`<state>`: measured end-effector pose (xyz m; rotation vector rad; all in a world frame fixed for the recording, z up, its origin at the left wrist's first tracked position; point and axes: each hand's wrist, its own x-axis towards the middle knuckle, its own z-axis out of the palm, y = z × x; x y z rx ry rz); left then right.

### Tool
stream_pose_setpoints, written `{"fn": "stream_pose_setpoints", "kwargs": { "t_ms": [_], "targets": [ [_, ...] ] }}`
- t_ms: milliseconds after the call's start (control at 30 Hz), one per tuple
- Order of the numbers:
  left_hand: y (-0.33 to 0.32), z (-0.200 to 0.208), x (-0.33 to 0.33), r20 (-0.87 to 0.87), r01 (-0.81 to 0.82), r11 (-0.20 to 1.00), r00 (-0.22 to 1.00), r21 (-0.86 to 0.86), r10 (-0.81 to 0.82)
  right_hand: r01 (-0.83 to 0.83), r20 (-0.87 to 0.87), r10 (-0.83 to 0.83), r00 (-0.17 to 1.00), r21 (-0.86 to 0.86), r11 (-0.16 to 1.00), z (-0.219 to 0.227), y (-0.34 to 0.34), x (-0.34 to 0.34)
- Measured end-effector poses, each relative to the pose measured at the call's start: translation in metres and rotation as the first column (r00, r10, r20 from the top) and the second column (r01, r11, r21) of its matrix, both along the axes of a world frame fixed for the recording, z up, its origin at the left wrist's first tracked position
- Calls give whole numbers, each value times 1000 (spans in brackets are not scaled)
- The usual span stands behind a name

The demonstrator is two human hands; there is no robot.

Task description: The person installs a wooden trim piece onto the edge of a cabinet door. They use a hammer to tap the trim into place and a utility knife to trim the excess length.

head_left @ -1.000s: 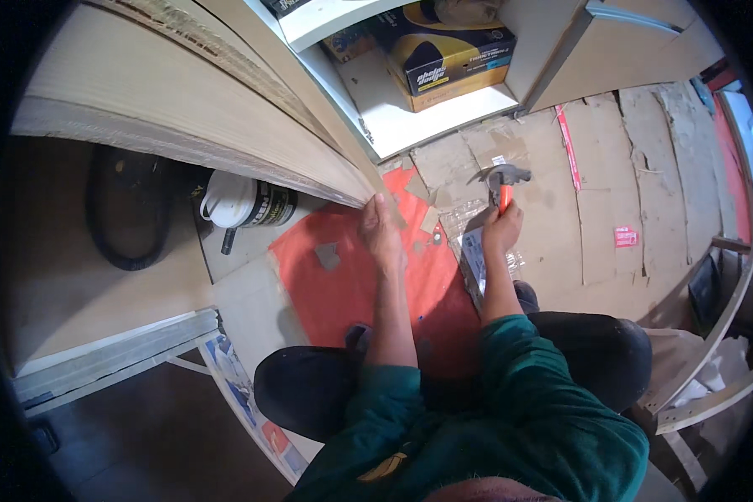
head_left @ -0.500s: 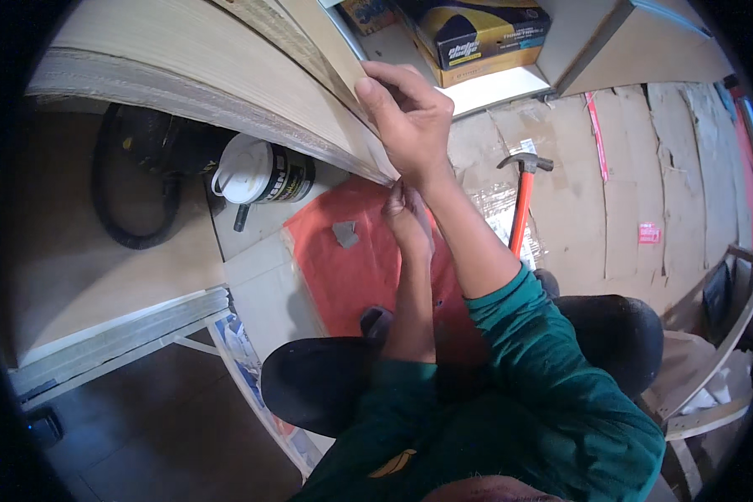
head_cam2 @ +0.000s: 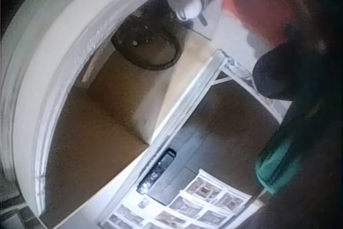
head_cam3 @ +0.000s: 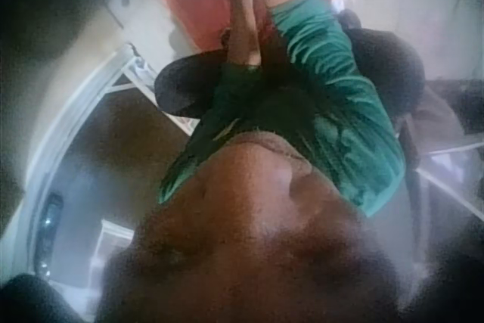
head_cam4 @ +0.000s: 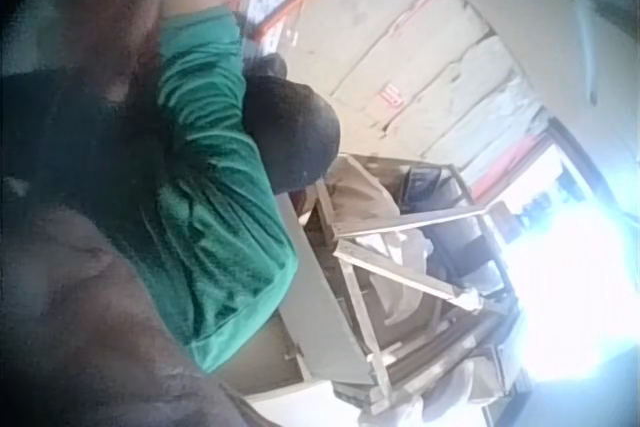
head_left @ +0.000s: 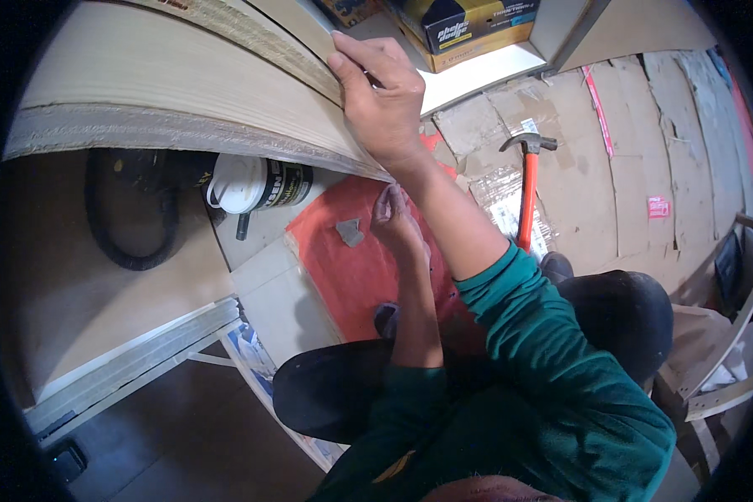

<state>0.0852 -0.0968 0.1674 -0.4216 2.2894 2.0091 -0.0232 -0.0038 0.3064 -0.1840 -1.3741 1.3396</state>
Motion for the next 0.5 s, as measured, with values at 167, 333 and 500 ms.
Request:
{"fn": "stream_pose_setpoints", "kwargs": {
  "t_ms": [167, 333, 500],
  "targets": [
    [-14, -19, 8, -12, 159, 978, 987, -135, -162, 138, 27, -141, 990, 72, 988, -1, -6, -3],
    [-7, -26, 18, -27, 100, 994, 995, 33, -99, 179, 62, -190, 980, 151, 972, -1, -6, -3],
    [-3, -28, 20, -17, 95, 992, 995, 83, -94, 211, 57, -228, 972, 219, 953, -3, -3, -4]
  ]
}}
